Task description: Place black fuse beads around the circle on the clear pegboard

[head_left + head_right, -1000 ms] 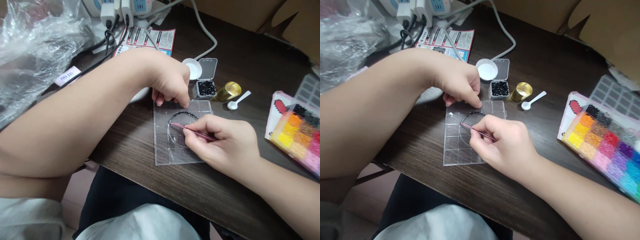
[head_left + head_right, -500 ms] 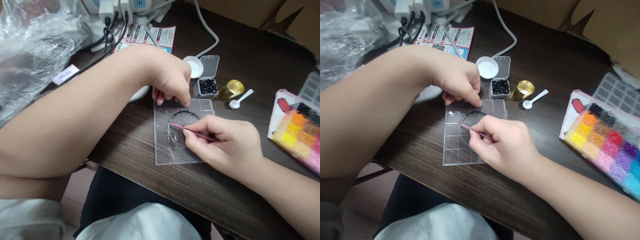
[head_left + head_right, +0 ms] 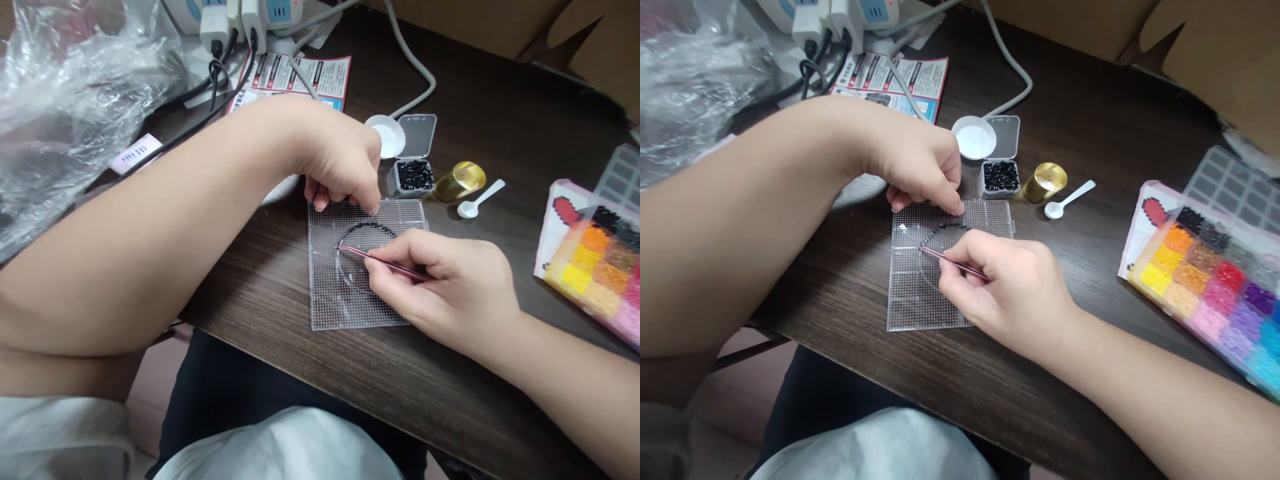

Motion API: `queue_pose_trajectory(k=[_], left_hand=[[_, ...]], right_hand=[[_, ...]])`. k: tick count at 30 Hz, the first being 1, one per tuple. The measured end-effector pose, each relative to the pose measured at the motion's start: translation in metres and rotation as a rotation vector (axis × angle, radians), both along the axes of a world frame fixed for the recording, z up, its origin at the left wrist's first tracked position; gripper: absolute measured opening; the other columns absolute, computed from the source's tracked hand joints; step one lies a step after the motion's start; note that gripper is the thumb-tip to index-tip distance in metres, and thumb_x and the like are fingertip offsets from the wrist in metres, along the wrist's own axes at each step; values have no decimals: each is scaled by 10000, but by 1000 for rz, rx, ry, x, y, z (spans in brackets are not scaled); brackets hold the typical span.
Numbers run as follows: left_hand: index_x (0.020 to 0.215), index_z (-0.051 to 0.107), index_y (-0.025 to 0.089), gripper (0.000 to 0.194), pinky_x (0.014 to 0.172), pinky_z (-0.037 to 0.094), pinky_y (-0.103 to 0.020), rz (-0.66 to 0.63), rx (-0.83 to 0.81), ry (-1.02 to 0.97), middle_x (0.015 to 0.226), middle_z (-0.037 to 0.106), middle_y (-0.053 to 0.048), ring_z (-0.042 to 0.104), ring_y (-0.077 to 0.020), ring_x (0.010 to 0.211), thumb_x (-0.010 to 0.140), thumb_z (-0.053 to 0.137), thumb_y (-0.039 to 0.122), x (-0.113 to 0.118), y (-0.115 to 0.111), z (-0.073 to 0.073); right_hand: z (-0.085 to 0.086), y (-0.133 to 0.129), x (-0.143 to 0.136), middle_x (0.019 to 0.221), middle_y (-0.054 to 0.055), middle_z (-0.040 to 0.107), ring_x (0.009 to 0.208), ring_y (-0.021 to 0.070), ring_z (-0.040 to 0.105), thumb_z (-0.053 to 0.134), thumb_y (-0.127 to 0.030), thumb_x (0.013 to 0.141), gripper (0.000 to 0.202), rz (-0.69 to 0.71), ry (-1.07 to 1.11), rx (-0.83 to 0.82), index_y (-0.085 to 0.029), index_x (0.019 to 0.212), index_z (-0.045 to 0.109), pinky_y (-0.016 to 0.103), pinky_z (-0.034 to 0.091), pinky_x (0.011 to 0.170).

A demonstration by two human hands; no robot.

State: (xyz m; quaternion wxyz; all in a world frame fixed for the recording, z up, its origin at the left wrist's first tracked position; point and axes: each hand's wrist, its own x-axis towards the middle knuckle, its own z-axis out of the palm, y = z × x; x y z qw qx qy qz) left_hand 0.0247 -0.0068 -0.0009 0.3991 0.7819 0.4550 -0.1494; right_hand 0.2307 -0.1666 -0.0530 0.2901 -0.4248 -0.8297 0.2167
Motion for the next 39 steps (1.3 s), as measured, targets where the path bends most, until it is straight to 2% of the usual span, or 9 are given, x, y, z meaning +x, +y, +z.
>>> queue_pose_trajectory(k=[11,19,25,27,30,33,36,39], left_hand=[[598,649,267,546,470,498,-347,4,-2,26,477,592,44,653,-185,394,1088,881,336,3,0,-1],[625,647,269,534,508,511,-349,-11,-5,21,483,600,52,657,-185,411,1105,869,345,2,-3,0],[637,641,272,527,527,523,-349,-16,-25,28,489,602,63,655,-182,425,1115,858,321,1,-4,3],[650,648,272,513,530,511,-348,-15,-22,40,488,610,63,649,-182,422,1113,863,324,0,-4,3],[667,647,275,502,540,503,-341,-20,-25,54,488,630,52,668,-187,438,1123,845,340,-2,-4,4],[656,656,266,512,555,502,-329,-40,-35,70,504,680,22,680,-182,453,1121,836,382,-3,-2,2],[629,666,257,537,562,490,-334,-42,-27,95,524,725,-6,668,-180,446,1106,848,423,-2,2,-1],[589,646,257,564,569,459,-349,-22,-17,115,494,684,4,634,-175,426,1085,864,416,0,3,-2]], right_hand=[[2,0,-2,694,-31,793,521,111,633,784,-142,1086,189,-23,-10,21,-230,944,870,256,452,497],[3,-2,3,708,-4,803,536,143,658,789,-129,1095,188,-45,31,-15,-238,972,879,301,470,496],[9,5,26,637,-41,762,457,112,602,856,-192,1041,122,-104,136,10,-256,940,877,262,350,413],[9,12,37,622,-43,750,449,113,593,900,-185,1016,112,-70,155,-23,-265,938,894,252,363,414],[8,26,51,579,-62,690,429,111,550,960,-184,991,117,82,168,-146,-278,935,919,254,367,407],[8,37,61,561,-70,661,417,106,524,986,-189,965,138,166,188,-240,-278,883,920,264,355,398],[8,42,66,551,-56,659,434,115,519,999,-241,963,143,141,159,-287,-281,844,930,282,348,409],[9,41,66,569,-28,684,462,129,517,1002,-282,972,155,67,132,-318,-291,831,938,305,345,436]])
